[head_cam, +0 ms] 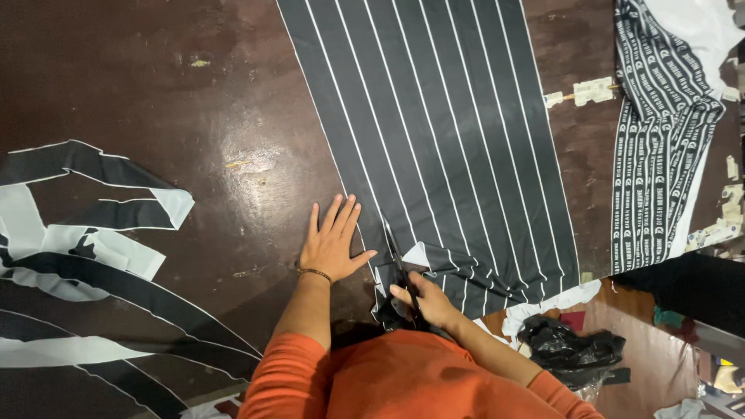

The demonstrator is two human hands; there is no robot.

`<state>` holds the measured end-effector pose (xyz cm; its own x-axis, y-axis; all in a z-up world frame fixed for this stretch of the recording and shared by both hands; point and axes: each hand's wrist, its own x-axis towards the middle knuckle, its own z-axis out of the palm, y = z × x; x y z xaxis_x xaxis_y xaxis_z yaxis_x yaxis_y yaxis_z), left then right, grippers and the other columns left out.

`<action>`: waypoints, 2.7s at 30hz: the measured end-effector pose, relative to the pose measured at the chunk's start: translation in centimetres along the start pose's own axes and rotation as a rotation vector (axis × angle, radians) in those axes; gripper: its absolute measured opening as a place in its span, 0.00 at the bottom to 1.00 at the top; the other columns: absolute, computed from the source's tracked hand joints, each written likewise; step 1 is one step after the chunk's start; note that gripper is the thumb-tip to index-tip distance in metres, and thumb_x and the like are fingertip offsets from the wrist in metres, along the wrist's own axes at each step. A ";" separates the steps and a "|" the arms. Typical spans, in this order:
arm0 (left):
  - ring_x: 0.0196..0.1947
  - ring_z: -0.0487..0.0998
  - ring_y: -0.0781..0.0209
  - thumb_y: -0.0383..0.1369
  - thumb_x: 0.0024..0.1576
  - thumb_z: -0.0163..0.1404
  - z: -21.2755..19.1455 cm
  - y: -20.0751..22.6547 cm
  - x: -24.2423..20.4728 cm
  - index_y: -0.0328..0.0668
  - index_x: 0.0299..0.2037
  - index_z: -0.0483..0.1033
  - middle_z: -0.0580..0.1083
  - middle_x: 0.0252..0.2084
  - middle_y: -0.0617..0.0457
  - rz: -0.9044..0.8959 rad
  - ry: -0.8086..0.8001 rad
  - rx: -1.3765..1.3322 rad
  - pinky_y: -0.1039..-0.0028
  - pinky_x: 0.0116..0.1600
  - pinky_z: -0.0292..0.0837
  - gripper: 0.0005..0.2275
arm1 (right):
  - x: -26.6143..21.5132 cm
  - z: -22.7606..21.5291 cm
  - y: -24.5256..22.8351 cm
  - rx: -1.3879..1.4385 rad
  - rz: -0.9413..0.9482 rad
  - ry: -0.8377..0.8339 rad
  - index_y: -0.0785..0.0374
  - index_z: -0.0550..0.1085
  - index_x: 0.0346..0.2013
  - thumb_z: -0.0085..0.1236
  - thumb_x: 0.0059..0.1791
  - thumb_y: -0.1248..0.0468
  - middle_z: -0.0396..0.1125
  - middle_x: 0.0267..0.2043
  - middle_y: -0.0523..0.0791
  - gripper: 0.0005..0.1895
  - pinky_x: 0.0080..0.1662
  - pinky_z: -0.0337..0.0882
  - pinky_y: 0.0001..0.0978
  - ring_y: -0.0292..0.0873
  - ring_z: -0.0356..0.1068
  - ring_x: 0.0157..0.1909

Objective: The person cuts a large piece of black and white striped fabric into long strips using shears. They repeatedly fold and reposition the fabric on a wooden table to continue cutting along the stripes.

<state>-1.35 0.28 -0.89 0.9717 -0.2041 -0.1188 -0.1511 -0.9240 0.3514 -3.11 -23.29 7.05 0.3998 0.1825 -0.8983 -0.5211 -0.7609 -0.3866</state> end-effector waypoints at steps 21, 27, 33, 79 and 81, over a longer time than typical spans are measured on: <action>0.78 0.42 0.56 0.66 0.50 0.45 0.3 -0.1 0.0 0.49 0.72 0.52 0.48 0.78 0.55 0.016 0.054 0.020 0.45 0.78 0.33 0.44 | 2.1 -0.6 -1.3 0.109 -0.025 0.096 0.58 0.75 0.31 0.63 0.44 0.38 0.71 0.17 0.48 0.25 0.33 0.71 0.30 0.45 0.75 0.22; 0.78 0.42 0.57 0.66 0.50 0.44 0.3 -0.2 0.0 0.49 0.72 0.53 0.48 0.78 0.56 0.010 0.047 0.020 0.46 0.78 0.33 0.44 | 2.6 -0.2 -0.8 0.151 -0.030 0.101 0.61 0.73 0.29 0.64 0.44 0.42 0.70 0.16 0.48 0.24 0.27 0.70 0.27 0.44 0.74 0.18; 0.78 0.41 0.57 0.66 0.50 0.44 0.3 -0.2 0.1 0.49 0.73 0.52 0.48 0.78 0.55 0.007 0.025 0.010 0.45 0.77 0.32 0.44 | 2.4 -1.3 -3.6 0.102 -0.020 0.100 0.58 0.74 0.30 0.62 0.44 0.39 0.72 0.18 0.47 0.25 0.30 0.72 0.29 0.44 0.75 0.21; 0.77 0.43 0.55 0.65 0.45 0.49 0.2 -0.2 -0.1 0.48 0.72 0.53 0.50 0.77 0.54 0.023 0.096 -0.007 0.44 0.76 0.34 0.46 | 6.0 -3.0 -8.3 0.172 -0.067 0.136 0.64 0.73 0.30 0.64 0.45 0.45 0.69 0.18 0.53 0.23 0.23 0.70 0.25 0.45 0.73 0.17; 0.77 0.43 0.54 0.64 0.45 0.49 -0.1 -0.2 0.0 0.48 0.71 0.54 0.50 0.77 0.54 0.021 0.080 -0.017 0.44 0.76 0.34 0.46 | 6.2 -3.0 -8.3 0.190 -0.065 0.147 0.64 0.73 0.30 0.64 0.45 0.45 0.69 0.17 0.53 0.23 0.23 0.70 0.25 0.45 0.73 0.17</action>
<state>-1.33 0.50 -0.89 0.9799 -0.1961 -0.0374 -0.1689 -0.9140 0.3690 5.97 -17.68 5.34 0.5352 0.1247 -0.8355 -0.6175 -0.6171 -0.4877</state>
